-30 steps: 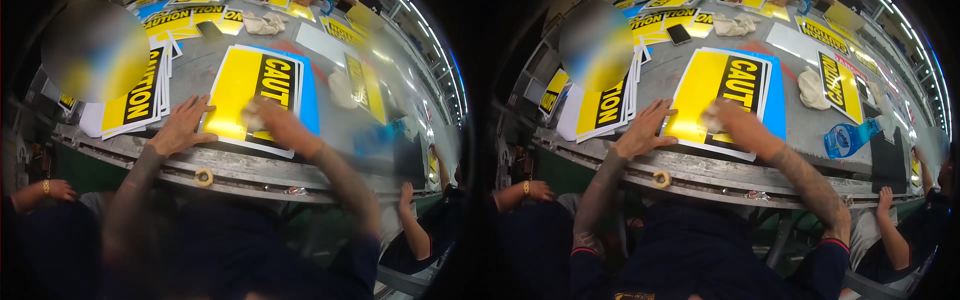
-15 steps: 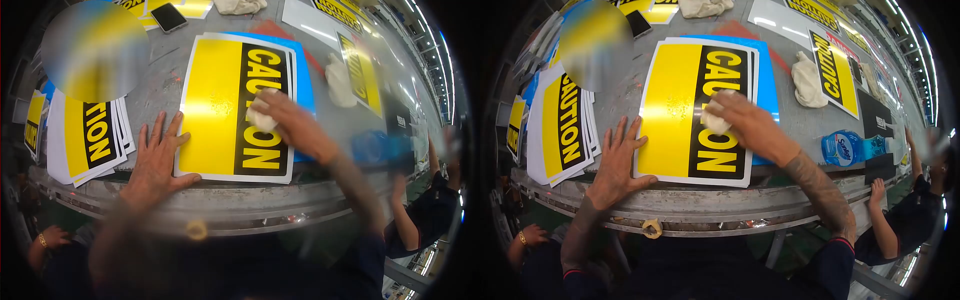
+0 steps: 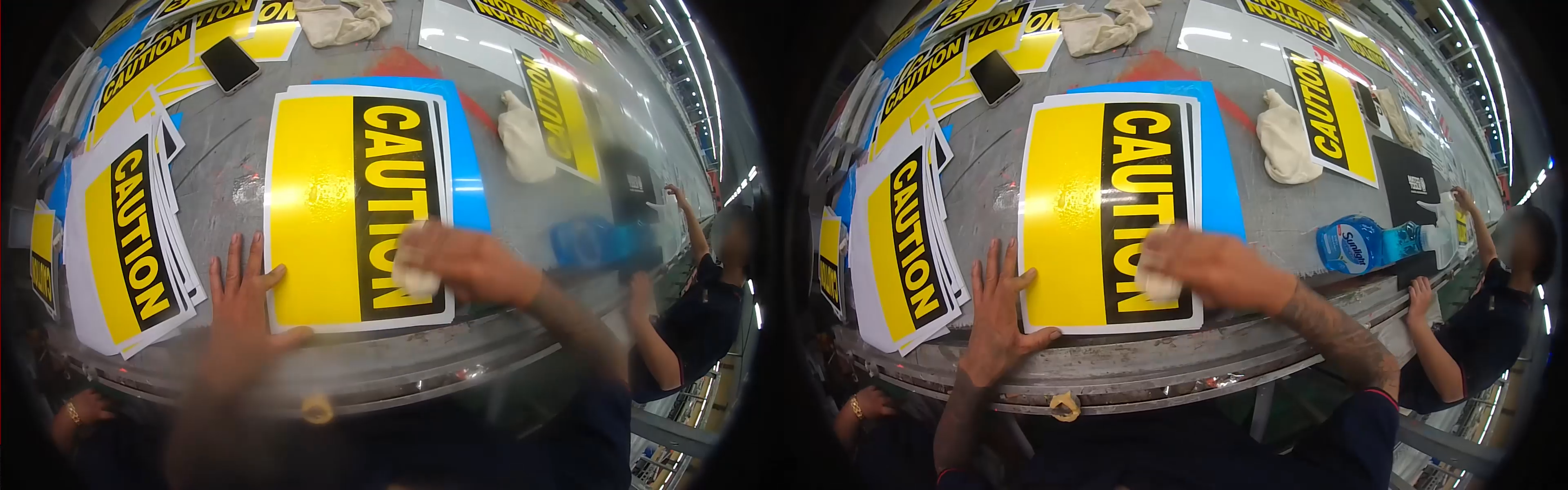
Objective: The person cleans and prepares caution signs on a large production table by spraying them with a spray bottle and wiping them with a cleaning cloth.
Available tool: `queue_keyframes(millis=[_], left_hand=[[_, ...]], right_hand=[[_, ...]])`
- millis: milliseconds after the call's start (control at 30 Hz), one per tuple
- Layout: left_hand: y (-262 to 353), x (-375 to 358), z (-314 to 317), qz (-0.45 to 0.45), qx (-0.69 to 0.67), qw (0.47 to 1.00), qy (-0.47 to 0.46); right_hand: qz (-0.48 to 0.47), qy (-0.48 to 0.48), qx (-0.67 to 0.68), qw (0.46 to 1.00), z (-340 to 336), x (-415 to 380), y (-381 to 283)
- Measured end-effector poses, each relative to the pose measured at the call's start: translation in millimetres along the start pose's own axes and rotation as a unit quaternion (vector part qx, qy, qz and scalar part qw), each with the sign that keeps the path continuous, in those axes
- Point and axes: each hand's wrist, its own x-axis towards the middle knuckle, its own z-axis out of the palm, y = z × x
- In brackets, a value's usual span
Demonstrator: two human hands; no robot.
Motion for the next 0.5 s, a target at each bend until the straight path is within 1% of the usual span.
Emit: queue_keyframes(millis=[67,133,167,200,267,333,367,400,467,500], left_hand=[[4,0,-2,-0.012,-0.004,1.0,-0.009],[2,1,-1,-0.008,-0.004,1.0,-0.01],[5,1,-3,-0.012,-0.007,1.0,-0.016],[7,1,-6,-0.018,-0.01,1.0,-0.021],[5,0,-6,-0.019,-0.004,1.0,-0.022],[4,-1,-4,-0.007,0.0,1.0,-0.013],[7,0,-7,-0.017,-0.001,1.0,-0.023],[8,-2,-6,-0.012,-0.002,1.0,-0.019],[4,-4,-3,-0.003,-0.002,1.0,-0.004],[4,-4,-4,0.001,-0.001,1.0,-0.006]], right_hand=[[0.061,0.013,-0.024,0.998,-7,6,7],[0.045,-0.019,0.026,0.998,-1,-6,-21],[-0.013,-0.018,0.047,0.999,4,-12,-34],[-0.026,-0.055,0.05,0.997,6,-23,-46],[-0.044,-0.073,0.06,0.995,-7,-27,-34],[0.017,-0.02,0.009,1.0,-17,-17,-7],[0.058,0.007,-0.032,0.998,-24,-7,3],[0.054,0.022,-0.065,0.996,-16,-3,16],[0.066,0.044,-0.048,0.996,-5,-15,-3],[0.072,0.014,-0.006,0.997,-5,-23,-21]])
